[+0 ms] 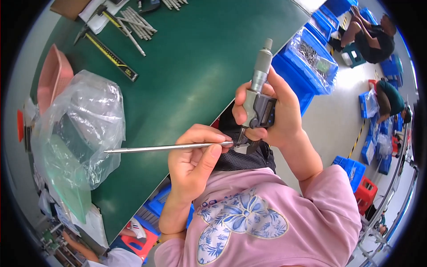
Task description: Measuring the dimensions of metal rods using a digital micrometer and recording the data on a slip of paper.
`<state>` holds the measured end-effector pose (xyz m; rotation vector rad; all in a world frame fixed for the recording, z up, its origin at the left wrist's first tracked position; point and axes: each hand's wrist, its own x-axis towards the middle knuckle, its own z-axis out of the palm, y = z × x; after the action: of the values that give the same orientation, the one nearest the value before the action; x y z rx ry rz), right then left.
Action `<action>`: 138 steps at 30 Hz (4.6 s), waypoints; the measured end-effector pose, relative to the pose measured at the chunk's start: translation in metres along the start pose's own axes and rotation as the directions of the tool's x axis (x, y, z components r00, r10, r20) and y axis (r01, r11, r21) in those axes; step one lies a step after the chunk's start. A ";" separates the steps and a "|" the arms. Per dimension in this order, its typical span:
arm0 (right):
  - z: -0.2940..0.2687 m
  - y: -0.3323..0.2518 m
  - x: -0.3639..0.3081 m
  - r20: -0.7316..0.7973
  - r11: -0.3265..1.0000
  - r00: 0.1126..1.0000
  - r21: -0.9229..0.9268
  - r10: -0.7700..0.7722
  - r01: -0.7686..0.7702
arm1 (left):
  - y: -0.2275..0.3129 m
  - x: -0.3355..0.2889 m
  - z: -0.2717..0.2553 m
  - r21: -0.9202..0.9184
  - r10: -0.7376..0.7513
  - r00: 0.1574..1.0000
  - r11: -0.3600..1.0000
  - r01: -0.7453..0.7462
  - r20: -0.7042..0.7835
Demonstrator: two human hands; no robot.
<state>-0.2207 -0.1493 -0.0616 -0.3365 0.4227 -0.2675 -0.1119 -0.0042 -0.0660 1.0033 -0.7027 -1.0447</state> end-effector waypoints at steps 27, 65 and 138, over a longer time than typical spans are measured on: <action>-0.014 -0.020 -0.020 -0.027 0.993 0.995 -0.072 -0.091 0.089 | -0.007 0.021 0.024 0.100 -0.190 0.975 0.979 0.179 0.115; -0.012 -0.015 -0.012 -0.087 0.989 0.985 -0.038 -0.147 0.145 | -0.008 0.026 0.020 0.010 -0.216 0.976 0.976 0.216 -0.003; -0.004 -0.010 -0.012 -0.185 0.976 0.968 -0.166 -0.169 0.139 | -0.007 0.026 0.015 0.012 -0.273 0.961 0.962 0.273 0.028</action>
<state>-0.2345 -0.1555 -0.0574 -0.4960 0.6169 -0.4247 -0.1177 -0.0349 -0.0663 1.1149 -0.6024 -1.2998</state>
